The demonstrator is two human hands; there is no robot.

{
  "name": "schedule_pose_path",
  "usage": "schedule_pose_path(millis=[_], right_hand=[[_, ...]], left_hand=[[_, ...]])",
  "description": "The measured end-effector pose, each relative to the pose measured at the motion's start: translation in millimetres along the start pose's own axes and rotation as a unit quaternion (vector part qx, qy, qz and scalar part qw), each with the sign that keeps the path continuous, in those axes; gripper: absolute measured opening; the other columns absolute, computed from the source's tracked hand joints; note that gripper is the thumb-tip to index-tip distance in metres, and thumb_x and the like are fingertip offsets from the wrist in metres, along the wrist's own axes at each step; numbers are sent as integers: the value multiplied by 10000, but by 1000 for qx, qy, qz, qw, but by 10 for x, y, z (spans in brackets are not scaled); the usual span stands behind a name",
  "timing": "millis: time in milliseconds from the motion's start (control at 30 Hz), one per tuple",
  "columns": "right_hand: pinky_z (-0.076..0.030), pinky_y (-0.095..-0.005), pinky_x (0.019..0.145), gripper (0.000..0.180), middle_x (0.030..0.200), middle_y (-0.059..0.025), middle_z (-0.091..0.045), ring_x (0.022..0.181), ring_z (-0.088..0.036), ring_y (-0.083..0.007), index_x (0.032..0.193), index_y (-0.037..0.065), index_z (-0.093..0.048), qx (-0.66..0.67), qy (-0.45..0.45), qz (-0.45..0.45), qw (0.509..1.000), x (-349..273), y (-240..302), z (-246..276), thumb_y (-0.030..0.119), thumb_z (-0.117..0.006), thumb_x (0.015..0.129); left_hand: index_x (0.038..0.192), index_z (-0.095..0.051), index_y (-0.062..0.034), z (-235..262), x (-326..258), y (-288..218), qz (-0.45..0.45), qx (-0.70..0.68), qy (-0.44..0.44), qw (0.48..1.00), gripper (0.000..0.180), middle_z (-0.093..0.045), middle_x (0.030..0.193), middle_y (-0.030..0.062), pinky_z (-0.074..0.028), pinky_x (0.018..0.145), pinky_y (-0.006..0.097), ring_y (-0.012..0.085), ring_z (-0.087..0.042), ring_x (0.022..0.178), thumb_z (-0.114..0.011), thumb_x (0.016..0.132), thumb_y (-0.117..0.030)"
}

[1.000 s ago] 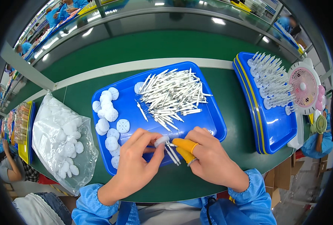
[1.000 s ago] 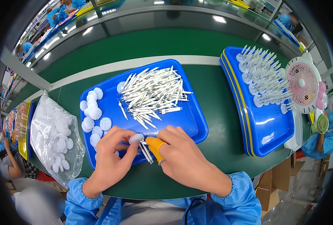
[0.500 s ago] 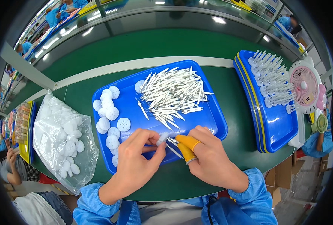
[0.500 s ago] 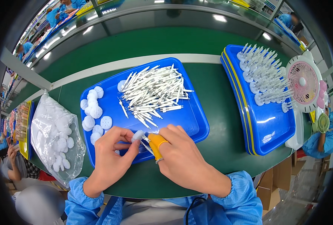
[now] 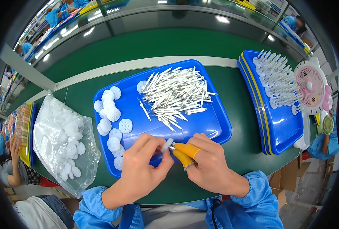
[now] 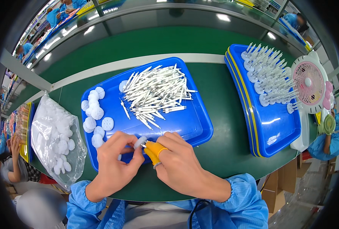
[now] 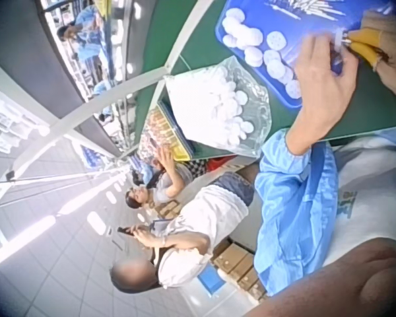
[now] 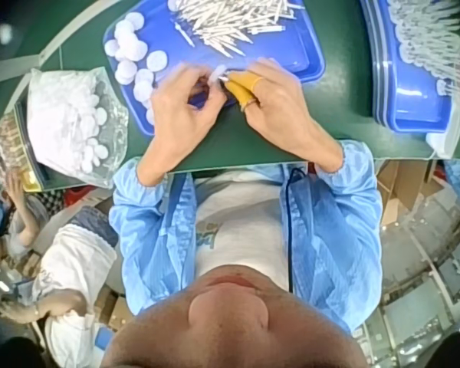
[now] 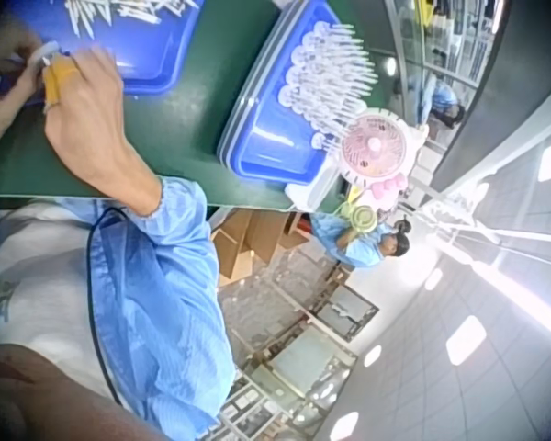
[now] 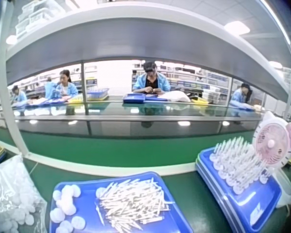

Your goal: The person repeatedly picks up a white circular foam piece and a thin white stick, inserts the stick into the foam, and places the assembled unit into a blue tray. This process is repeated continuously throughout the clip.

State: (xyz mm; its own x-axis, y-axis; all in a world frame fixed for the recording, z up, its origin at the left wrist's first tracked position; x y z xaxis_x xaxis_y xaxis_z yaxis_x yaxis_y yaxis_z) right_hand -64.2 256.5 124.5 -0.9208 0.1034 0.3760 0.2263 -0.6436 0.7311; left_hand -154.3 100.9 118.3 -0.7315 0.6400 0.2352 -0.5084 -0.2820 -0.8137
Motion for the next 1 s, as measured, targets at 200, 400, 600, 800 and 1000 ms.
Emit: schedule_pose_path(millis=[200,400,600,800,1000], right_hand=[[-475,-436,675,343,833,-154,-628,775,-595,-348,1005,-74,-746,4,16,-53,998,17,7,-100,-99,-679,669],[-478,-451,772,201,898,-148,-598,881,-586,-359,901,-63,-731,-108,15,-7,994,361,-167,48,-61,-708,701],[-462,-417,883,84,956,-136,-612,1008,-574,-307,828,-21,-734,-273,64,74,957,663,-370,-211,-25,-698,752],[-458,-420,891,202,946,-139,-625,993,-582,-326,949,-28,-729,-222,69,59,971,498,-310,-36,-25,-709,747],[-454,-430,838,444,992,-144,-613,960,-574,-339,1109,-66,-727,-11,114,-16,993,195,-54,158,-74,-722,665]], left_hand=[[1068,-678,23,-50,-57,35,-21,25,-8,999,222,-641,919,144,-574,605,375,287,-723,733,-764,864,38],[1091,-702,20,168,50,152,26,51,-76,995,193,-636,1011,134,-627,658,346,249,-736,826,-756,906,30],[1061,-729,50,301,168,169,90,27,-69,993,127,-635,1048,80,-650,691,290,159,-712,934,-744,936,37],[1090,-697,39,307,154,212,153,-75,-50,984,140,-662,1021,49,-619,689,259,101,-695,925,-748,963,9],[1038,-663,12,171,90,169,186,-144,22,972,116,-673,1052,40,-613,714,258,102,-703,949,-747,959,25]])
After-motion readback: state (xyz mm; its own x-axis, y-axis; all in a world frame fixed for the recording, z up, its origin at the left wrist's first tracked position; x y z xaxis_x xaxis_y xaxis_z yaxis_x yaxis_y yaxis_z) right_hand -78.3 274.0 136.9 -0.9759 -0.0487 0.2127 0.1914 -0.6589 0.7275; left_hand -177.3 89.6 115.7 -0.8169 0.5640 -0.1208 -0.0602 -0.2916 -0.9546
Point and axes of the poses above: each hand's wrist, its own x-axis towards the middle knuckle, its own z-axis out of the back of the hand, y = z × x, the point moved 3 cm from there along x, towards the middle knuckle
